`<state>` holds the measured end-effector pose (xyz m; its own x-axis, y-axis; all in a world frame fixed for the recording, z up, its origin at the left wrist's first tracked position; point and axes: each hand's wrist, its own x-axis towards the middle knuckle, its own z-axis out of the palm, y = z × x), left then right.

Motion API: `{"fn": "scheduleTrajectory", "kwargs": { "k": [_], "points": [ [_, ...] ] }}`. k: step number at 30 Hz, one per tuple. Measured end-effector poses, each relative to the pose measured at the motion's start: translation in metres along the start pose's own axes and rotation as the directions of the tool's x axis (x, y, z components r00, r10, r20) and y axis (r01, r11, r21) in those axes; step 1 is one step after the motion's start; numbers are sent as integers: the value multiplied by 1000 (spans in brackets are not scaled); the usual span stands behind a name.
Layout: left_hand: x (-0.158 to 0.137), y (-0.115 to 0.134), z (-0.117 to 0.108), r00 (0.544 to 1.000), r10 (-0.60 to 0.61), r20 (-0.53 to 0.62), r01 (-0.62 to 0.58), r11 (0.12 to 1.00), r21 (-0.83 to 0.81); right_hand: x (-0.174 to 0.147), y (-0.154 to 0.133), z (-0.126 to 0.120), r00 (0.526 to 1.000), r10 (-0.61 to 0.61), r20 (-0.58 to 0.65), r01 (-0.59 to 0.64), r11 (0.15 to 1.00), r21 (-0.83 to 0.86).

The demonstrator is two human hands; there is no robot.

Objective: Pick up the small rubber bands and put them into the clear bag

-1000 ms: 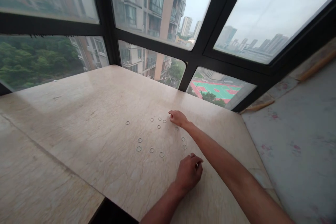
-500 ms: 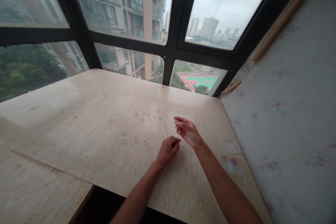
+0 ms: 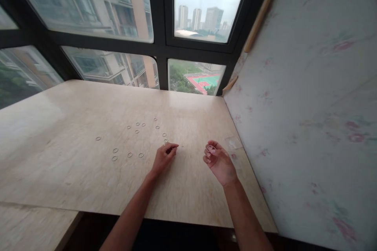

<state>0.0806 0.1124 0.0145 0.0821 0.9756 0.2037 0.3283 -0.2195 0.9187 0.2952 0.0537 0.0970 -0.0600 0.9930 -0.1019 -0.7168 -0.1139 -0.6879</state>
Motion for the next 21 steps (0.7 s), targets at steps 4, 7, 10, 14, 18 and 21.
{"fn": "scheduleTrajectory", "kwargs": {
  "k": [4, 7, 10, 14, 18, 21],
  "points": [
    [-1, 1, -1, 1000, -9, 3, 9, 1000, 1, -28, -16, -26, 988, -94, -125, 83, 992, -91],
    [-1, 2, -1, 1000, -31, -4, 31, 999, 11, -44, -27, -49, 958, -176, -228, 125, 967, -220],
    [0, 2, -1, 999, -45, -5, 45, 999, 19, -54, -39, -70, 919, -257, -300, 160, 936, -312],
    [0, 2, 0, 998, -69, -6, 69, 998, -6, -56, -56, -87, 868, -319, -382, 198, 926, -322],
    [0, 3, 0, 997, -79, -11, 79, 997, 1, -49, -62, -93, 807, -393, -441, 209, 888, -409],
    [-1, 4, 0, 997, -79, -10, 79, 997, 1, -43, -60, -96, 769, -490, -410, 189, 788, -586]
  ]
}}
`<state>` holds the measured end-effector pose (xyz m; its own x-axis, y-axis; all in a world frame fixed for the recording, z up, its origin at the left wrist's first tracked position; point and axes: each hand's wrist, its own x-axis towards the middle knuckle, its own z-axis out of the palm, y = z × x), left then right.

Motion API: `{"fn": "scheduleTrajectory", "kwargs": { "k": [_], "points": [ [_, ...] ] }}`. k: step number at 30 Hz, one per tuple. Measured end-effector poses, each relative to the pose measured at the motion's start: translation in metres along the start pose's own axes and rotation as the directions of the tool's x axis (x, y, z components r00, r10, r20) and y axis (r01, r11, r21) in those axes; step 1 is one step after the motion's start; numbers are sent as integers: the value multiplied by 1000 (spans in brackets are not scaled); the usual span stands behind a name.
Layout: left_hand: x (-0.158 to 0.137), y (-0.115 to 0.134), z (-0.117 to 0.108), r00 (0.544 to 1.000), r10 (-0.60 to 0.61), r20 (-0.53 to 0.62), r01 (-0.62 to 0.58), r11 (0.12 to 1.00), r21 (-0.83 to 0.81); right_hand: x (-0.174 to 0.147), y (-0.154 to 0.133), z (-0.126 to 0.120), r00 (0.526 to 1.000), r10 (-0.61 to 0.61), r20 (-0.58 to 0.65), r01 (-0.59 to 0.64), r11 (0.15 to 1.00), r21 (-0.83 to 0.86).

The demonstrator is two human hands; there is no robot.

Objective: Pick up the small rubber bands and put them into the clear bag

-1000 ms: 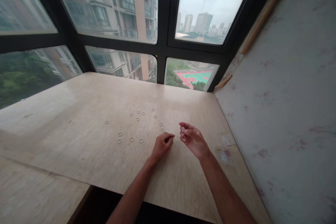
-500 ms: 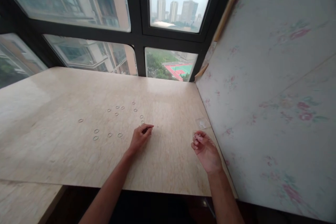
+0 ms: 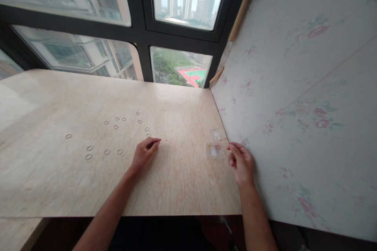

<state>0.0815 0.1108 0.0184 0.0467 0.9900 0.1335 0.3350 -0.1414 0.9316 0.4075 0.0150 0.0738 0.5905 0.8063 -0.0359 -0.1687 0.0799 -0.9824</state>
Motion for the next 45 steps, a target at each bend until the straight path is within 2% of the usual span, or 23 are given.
{"fn": "scheduleTrajectory", "kwargs": {
  "k": [4, 7, 9, 12, 16, 20, 23, 27, 31, 34, 36, 40, 45],
  "points": [
    [0, 0, 0, 1000, -9, -4, 9, 1000, 11, 9, 9, 0, 998, -59, 13, 60, 944, -324],
    [0, -1, 0, 1000, -2, -1, 2, 1000, 7, 17, 14, -1, 993, -112, 46, 118, 806, -581],
    [0, -1, 0, 1000, 1, 2, -1, 1000, 1, 20, 14, -2, 982, -184, 38, 162, 729, -666],
    [0, 0, 0, 1000, 12, 3, -12, 1000, 6, 13, 12, -1, 976, -218, 18, 175, 727, -664],
    [-1, 3, 0, 998, 66, 4, -67, 996, 54, -19, 17, 3, 979, -200, 31, 172, 742, -648],
    [-5, 6, 1, 990, 133, 38, -136, 985, 108, -57, 37, 13, 956, -163, 245, 286, 713, -640],
    [-7, 7, 1, 985, 163, 52, -168, 978, 123, -68, 55, 22, 926, -136, 353, 338, 717, -610],
    [-11, 8, -1, 985, 169, 46, -173, 979, 107, -63, 68, 27, 944, -75, 322, 260, 770, -583],
    [-12, 7, -8, 987, 162, 20, -163, 983, 81, -60, 69, 25, 961, -13, 275, 166, 825, -541],
    [-9, 5, -24, 982, 188, -6, -186, 978, 91, -60, 68, 24, 967, -1, 256, 142, 834, -534],
    [-4, 4, -42, 977, 208, -53, -201, 972, 118, -60, 68, 24, 968, 20, 249, 120, 838, -532],
    [9, -1, -94, 956, 240, -167, -195, 949, 247, -58, 74, 20, 965, 63, 256, 86, 843, -532],
    [40, -18, -158, 949, 235, -208, -121, 887, 446, -53, 82, 13, 958, 90, 271, 75, 837, -543]
  ]
}}
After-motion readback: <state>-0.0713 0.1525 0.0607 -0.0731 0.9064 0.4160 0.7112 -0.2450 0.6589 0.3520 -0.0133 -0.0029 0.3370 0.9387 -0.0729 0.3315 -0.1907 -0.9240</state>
